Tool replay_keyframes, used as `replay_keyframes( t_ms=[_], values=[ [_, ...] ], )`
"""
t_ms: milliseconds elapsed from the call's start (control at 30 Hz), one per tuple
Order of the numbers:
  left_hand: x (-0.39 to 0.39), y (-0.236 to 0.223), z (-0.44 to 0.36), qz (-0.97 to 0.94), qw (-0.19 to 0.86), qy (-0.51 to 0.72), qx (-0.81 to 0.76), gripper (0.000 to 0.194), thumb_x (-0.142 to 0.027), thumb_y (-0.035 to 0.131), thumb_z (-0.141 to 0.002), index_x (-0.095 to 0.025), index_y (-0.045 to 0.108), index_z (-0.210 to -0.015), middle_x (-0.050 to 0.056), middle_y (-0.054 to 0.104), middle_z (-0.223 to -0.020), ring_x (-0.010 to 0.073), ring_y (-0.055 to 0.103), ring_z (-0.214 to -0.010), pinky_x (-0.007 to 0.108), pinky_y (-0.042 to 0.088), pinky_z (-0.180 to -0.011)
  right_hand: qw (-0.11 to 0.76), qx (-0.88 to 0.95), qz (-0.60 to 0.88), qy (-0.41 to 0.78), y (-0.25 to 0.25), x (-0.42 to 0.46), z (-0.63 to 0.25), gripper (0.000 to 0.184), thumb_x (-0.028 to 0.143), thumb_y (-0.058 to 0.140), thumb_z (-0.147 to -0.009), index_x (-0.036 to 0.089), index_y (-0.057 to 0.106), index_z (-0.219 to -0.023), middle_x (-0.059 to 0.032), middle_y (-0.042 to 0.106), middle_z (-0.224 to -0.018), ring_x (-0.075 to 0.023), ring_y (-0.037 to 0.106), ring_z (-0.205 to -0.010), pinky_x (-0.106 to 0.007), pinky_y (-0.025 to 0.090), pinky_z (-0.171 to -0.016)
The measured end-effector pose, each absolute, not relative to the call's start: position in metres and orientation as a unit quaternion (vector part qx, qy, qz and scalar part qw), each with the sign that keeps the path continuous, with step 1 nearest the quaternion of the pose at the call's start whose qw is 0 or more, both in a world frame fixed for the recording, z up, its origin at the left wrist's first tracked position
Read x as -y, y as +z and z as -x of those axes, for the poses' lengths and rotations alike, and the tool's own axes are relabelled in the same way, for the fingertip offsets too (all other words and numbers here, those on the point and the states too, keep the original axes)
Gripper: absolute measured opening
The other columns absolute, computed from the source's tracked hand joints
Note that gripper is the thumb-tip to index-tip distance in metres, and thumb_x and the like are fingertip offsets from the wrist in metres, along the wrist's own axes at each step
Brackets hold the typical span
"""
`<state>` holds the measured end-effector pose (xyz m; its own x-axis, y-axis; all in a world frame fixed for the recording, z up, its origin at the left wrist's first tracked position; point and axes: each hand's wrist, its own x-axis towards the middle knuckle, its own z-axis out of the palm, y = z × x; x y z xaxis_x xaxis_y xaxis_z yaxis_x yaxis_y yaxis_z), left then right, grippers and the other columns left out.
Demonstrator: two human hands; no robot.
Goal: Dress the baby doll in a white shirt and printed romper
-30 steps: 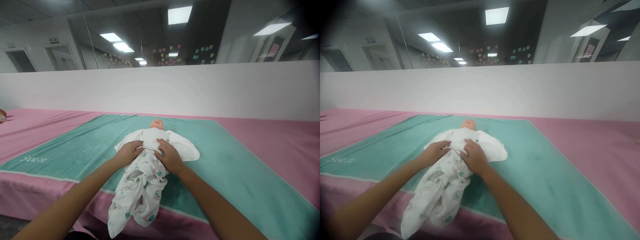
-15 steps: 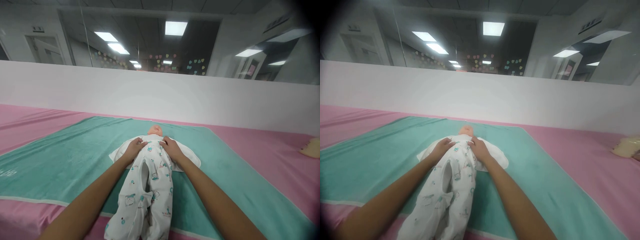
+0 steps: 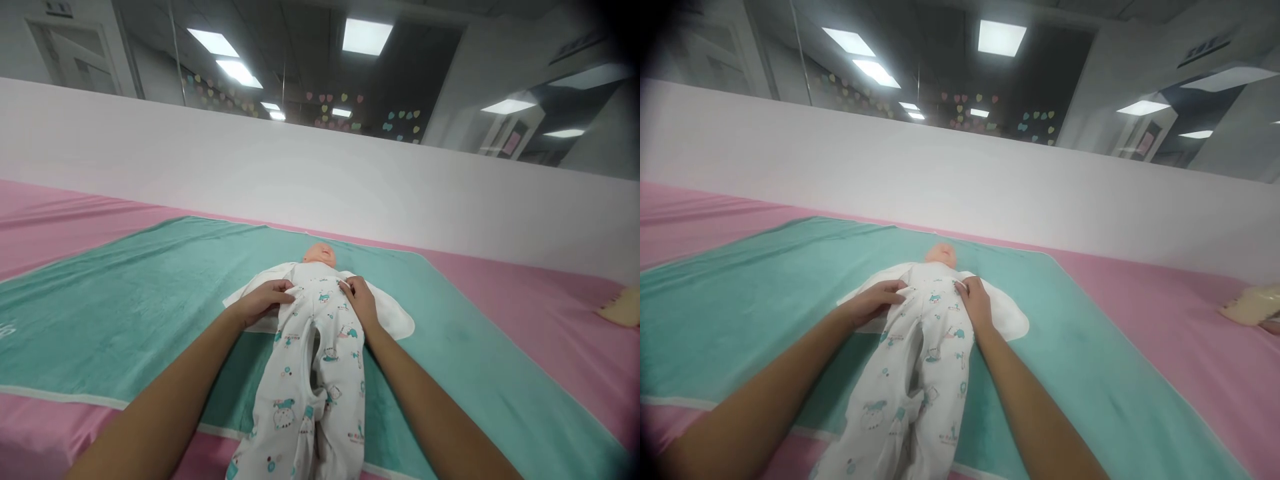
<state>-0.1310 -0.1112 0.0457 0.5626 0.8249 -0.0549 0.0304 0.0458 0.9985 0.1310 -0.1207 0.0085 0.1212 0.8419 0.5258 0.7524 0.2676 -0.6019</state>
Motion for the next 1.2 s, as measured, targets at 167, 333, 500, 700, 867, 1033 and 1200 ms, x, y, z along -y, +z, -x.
replay_keyframes(
  t_ms=[167, 333, 500, 700, 867, 1033, 1200],
  values=[
    [0.111, 0.035, 0.113, -0.673, 0.437, 0.439, -0.404, 0.016, -0.031, 0.060, -0.069, -0.018, 0.050, -0.071, 0.004, 0.062, -0.099, 0.0189, 0.056, -0.093, 0.028, 0.042, -0.078, 0.428, 0.672, 0.602, 0.043, 0.010, 0.127, -0.131, 0.035, 0.053, 0.038, -0.088, 0.021, 0.049, -0.076, 0.0003, 0.053, -0.085, -0.0135, 0.048, -0.071, -0.027, 0.035, -0.069],
    [0.115, 0.035, 0.102, -0.709, 0.297, 0.458, -0.447, 0.019, -0.037, 0.051, -0.079, -0.020, 0.047, -0.071, 0.003, 0.062, -0.114, 0.0196, 0.055, -0.100, 0.031, 0.040, -0.086, 0.436, 0.660, 0.608, 0.064, 0.005, 0.120, -0.132, 0.039, 0.054, 0.038, -0.087, 0.021, 0.038, -0.067, 0.0020, 0.045, -0.069, -0.0141, 0.042, -0.065, -0.027, 0.032, -0.062],
    [0.099, 0.048, 0.097, -0.747, 0.149, 0.368, -0.533, 0.025, -0.045, 0.042, -0.086, -0.022, 0.047, -0.080, -0.001, 0.054, -0.066, 0.0178, 0.050, -0.064, 0.027, 0.032, -0.059, 0.458, 0.646, 0.595, 0.134, -0.002, 0.113, -0.133, 0.036, 0.054, 0.039, -0.085, 0.022, 0.034, -0.068, 0.0043, 0.039, -0.062, -0.0144, 0.038, -0.062, -0.027, 0.029, -0.061],
    [0.073, 0.059, 0.084, -0.762, 0.127, 0.323, -0.546, 0.018, -0.038, 0.049, -0.082, -0.021, 0.046, -0.078, -0.003, 0.045, -0.059, 0.0166, 0.043, -0.058, 0.026, 0.024, -0.055, 0.529, 0.565, 0.588, 0.234, -0.012, 0.105, -0.138, 0.031, 0.051, 0.050, -0.077, 0.022, 0.039, -0.072, 0.0046, 0.040, -0.065, -0.0138, 0.038, -0.064, -0.026, 0.032, -0.062],
    [0.080, 0.055, 0.088, -0.728, 0.224, 0.367, -0.534, 0.020, -0.039, 0.058, -0.075, -0.020, 0.051, -0.076, -0.003, 0.051, -0.066, 0.0138, 0.046, -0.062, 0.024, 0.030, -0.057, 0.529, 0.556, 0.594, 0.241, -0.009, 0.105, -0.136, 0.033, 0.051, 0.053, -0.076, 0.022, 0.040, -0.069, 0.0054, 0.033, -0.062, -0.0123, 0.034, -0.060, -0.025, 0.030, -0.058],
    [0.095, 0.063, 0.102, -0.712, 0.369, 0.358, -0.478, 0.034, -0.051, 0.061, -0.072, -0.018, 0.058, -0.077, -0.001, 0.058, -0.071, 0.0135, 0.050, -0.063, 0.023, 0.034, -0.056, 0.523, 0.558, 0.583, 0.273, -0.003, 0.113, -0.134, 0.042, 0.059, 0.052, -0.075, 0.021, 0.039, -0.063, 0.0044, 0.036, -0.058, -0.0122, 0.033, -0.059, -0.025, 0.029, -0.055],
    [0.102, 0.074, 0.121, -0.669, 0.524, 0.275, -0.450, 0.034, -0.048, 0.058, -0.073, -0.016, 0.057, -0.062, 0.001, 0.056, -0.055, 0.0128, 0.049, -0.050, 0.024, 0.037, -0.049, 0.489, 0.566, 0.595, 0.294, 0.000, 0.117, -0.142, 0.048, 0.065, 0.052, -0.071, 0.021, 0.041, -0.058, 0.0028, 0.042, -0.055, -0.0131, 0.036, -0.058, -0.026, 0.029, -0.053]
  ],
)
